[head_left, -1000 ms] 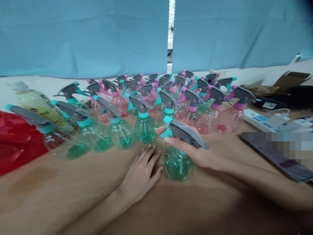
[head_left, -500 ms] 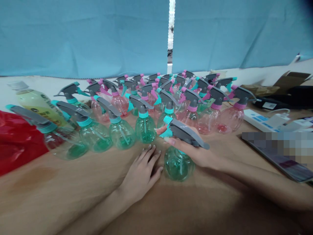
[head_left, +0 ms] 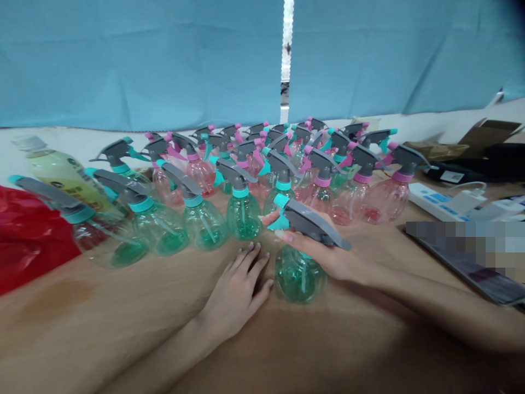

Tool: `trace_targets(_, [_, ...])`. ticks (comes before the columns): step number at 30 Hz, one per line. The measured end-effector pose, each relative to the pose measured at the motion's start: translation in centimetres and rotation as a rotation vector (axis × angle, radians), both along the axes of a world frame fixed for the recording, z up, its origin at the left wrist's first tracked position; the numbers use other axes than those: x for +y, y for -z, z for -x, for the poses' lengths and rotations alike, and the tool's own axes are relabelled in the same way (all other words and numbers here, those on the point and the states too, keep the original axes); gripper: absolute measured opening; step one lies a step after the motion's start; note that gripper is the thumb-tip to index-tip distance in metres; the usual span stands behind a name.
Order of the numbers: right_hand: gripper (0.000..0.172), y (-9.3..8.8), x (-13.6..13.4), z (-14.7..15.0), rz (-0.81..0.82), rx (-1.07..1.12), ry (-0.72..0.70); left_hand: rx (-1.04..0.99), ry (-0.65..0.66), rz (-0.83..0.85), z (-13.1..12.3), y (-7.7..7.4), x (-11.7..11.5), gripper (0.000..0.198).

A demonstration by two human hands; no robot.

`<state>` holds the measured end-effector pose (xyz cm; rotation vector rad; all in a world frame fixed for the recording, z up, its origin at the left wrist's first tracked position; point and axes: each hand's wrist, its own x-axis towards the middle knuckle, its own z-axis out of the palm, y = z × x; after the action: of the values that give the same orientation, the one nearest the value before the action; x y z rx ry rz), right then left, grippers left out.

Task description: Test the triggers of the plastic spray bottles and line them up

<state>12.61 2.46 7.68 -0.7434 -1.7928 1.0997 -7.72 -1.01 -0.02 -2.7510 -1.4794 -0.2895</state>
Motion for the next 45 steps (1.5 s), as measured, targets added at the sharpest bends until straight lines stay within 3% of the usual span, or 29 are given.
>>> trace_targets(14, [0.013,-0.1,0.1,-0.1,-0.063,0.006,-0.021,-0.069,0.011,-0.024,0.0,0.1,0.0,0.046])
trace_targets(22, [0.032,-0.7,0.3,-0.2,-0.109,-0.051,-0.009,-0.087,0.003,-0.020,0.2,0.2,0.2,0.045])
trace_targets(31, [0.026,-0.6,0.1,-0.1,-0.149,-0.041,0.043,-0.198,-0.033,0.014,-0.9,0.2,-0.5,0.044])
trace_targets(35, [0.017,-0.3,0.2,0.0,-0.100,0.000,0.020,-0.310,-0.045,0.083,-1.8,0.2,-1.5,0.054])
trace_targets(42, [0.018,-0.2,-0.3,0.8,-0.072,0.001,0.023,-0.538,-0.083,0.272,-2.5,-0.8,-3.3,0.086])
trace_targets(45, [0.020,-0.1,-1.2,1.9,-0.103,-0.008,0.012,-0.675,-0.085,0.307,-2.1,-1.5,-4.3,0.089])
